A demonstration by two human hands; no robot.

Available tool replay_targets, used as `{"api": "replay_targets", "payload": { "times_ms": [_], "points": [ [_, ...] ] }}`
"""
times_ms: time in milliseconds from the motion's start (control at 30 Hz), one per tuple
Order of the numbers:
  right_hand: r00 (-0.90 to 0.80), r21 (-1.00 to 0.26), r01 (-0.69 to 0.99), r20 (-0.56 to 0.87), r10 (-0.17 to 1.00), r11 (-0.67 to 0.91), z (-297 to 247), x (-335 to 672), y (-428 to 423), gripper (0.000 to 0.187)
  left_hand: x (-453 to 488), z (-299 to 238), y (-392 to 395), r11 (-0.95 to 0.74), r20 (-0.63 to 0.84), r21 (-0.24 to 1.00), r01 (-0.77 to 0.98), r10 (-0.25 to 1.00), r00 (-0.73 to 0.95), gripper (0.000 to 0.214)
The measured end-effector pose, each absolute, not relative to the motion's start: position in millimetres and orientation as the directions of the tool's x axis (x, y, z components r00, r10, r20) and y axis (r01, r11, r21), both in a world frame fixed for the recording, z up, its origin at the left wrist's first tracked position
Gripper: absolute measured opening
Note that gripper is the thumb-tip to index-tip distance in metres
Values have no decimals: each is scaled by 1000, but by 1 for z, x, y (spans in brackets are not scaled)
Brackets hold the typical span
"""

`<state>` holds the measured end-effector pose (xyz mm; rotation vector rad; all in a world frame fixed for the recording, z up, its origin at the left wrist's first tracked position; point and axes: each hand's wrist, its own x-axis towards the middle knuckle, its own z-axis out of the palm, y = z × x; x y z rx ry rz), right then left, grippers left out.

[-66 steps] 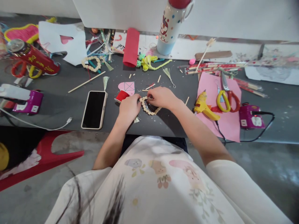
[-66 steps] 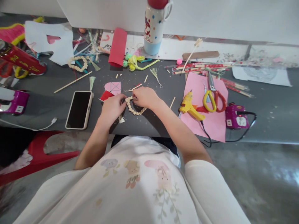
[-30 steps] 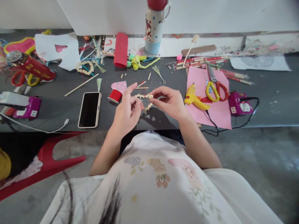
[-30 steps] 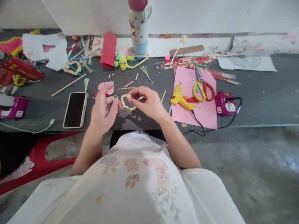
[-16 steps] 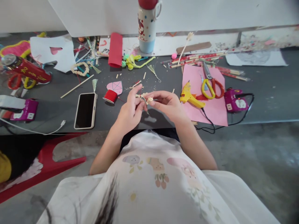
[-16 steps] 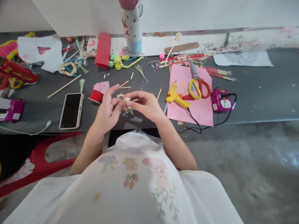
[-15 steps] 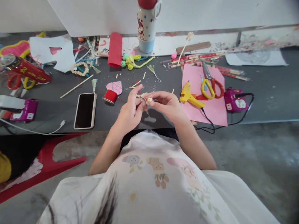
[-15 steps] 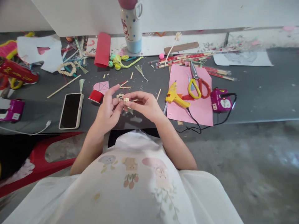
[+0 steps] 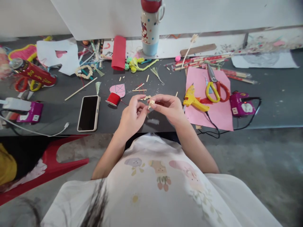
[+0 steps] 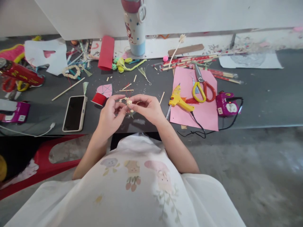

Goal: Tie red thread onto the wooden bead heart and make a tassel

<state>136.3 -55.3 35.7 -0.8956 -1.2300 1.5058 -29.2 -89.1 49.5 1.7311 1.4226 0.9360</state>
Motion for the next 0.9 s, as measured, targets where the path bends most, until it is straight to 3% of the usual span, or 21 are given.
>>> {"api": "replay_targets", "payload": {
  "times_ms": [100, 200, 433, 600, 900],
  "points": [
    [-268, -974, -223, 33, 963, -28, 35, 134, -54, 24, -31, 50, -88, -142, 101, 851, 506, 989, 109, 23],
    [-264, -970, -244, 44, 963, -23, 33, 131, -53, 22, -32, 49, -86, -149, 133, 832, 534, 989, 69, 22],
    [-232, -928, -365, 18, 973, -70, 31, 125, -50, 16, -33, 45, -83, -134, 166, 896, 423, 985, -41, 16],
    [-243, -804, -548, -114, 963, -233, 30, 123, -46, 11, -31, 47, -83, -105, 160, 929, 354, 978, -132, 18],
    [-418, -531, -660, -328, 848, -531, 28, 122, -41, 18, -29, 56, -82, -141, 199, 914, 381, 973, -119, 24]
  ]
}}
